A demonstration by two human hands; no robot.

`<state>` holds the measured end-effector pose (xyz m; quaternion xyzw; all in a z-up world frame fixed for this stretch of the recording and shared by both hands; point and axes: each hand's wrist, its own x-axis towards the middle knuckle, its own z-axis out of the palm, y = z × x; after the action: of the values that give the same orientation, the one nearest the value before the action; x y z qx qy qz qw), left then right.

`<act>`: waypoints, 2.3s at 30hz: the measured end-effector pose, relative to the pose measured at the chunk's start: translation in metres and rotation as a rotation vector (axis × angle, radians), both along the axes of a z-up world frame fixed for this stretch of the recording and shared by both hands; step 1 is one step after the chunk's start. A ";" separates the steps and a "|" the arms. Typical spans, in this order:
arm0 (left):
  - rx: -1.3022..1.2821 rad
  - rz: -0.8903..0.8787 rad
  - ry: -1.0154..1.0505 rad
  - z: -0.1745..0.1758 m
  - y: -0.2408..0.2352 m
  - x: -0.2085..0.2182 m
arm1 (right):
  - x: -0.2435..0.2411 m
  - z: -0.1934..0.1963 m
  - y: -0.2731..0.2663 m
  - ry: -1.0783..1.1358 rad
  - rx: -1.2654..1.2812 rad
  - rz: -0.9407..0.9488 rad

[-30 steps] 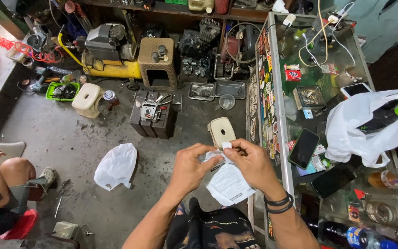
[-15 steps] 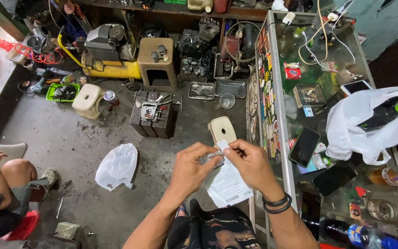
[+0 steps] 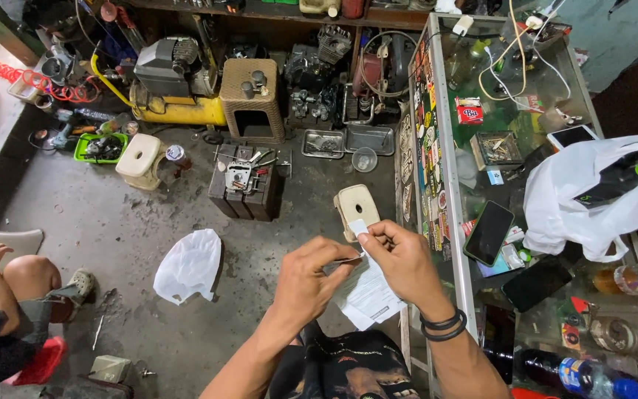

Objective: Cutting a small piece of red tubing and applying it to a motorcycle engine cylinder head

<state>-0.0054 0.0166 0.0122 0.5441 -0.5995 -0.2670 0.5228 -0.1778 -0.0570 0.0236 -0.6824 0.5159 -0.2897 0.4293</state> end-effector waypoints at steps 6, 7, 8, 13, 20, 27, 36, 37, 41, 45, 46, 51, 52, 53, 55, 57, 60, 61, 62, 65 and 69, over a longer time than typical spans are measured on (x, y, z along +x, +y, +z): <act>0.002 -0.044 -0.067 0.017 0.005 0.000 | 0.002 0.005 0.000 0.006 -0.010 0.007; 0.004 -0.049 -0.044 0.017 0.006 0.000 | 0.002 0.005 -0.001 0.010 -0.019 0.009; 0.004 -0.048 -0.044 0.016 0.004 0.001 | -0.002 0.003 -0.002 0.010 -0.019 0.010; -0.012 0.153 0.034 0.013 0.000 0.003 | -0.018 0.004 -0.005 -0.078 0.226 0.193; 0.314 -0.079 0.580 -0.020 -0.015 0.036 | -0.029 0.020 -0.012 -0.048 0.132 0.338; 0.328 -0.382 0.146 0.029 -0.023 0.040 | -0.024 0.056 -0.014 0.123 0.021 0.500; 0.467 -0.438 0.276 0.009 -0.030 0.032 | -0.025 0.055 -0.012 0.199 -0.002 0.476; 0.467 -0.436 0.301 0.007 -0.030 0.032 | -0.026 0.054 -0.012 0.207 0.005 0.476; 0.434 -0.428 0.252 0.009 -0.028 0.034 | -0.032 0.046 -0.013 0.205 0.067 0.515; 0.403 -0.458 0.232 0.014 -0.029 0.035 | -0.035 0.039 -0.016 0.152 0.141 0.531; 0.393 -0.467 0.226 0.016 -0.030 0.034 | -0.036 0.038 -0.017 0.152 0.160 0.536; 0.351 -0.498 0.175 0.013 -0.029 0.036 | -0.037 0.036 -0.019 0.132 0.216 0.573; 0.333 -0.502 0.162 0.012 -0.030 0.035 | -0.038 0.035 -0.021 0.119 0.248 0.587; 0.334 -0.504 0.162 0.015 -0.029 0.033 | -0.039 0.035 -0.021 0.118 0.249 0.585; 0.301 -0.511 0.144 0.021 -0.029 0.030 | -0.042 0.036 -0.022 0.102 0.266 0.602; 0.294 -0.523 0.125 0.023 -0.029 0.028 | -0.045 0.034 -0.024 0.095 0.280 0.608; 0.285 -0.544 0.093 0.024 -0.032 0.022 | -0.052 0.031 -0.027 0.079 0.306 0.621; 0.283 -0.554 0.080 0.024 -0.034 0.020 | -0.055 0.031 -0.027 0.072 0.316 0.629; 0.283 -0.557 0.078 0.024 -0.035 0.017 | -0.058 0.031 -0.028 0.070 0.316 0.625; 0.302 -0.568 0.062 0.021 -0.040 0.008 | -0.068 0.029 -0.031 0.080 0.335 0.620; 0.335 -0.579 0.048 0.015 -0.049 -0.005 | -0.093 0.017 -0.035 0.053 0.372 0.621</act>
<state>-0.0108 -0.0319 0.0276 0.4230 -0.6647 -0.5120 0.3423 -0.2703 -0.0916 0.0406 -0.7239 0.3390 -0.0289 0.6002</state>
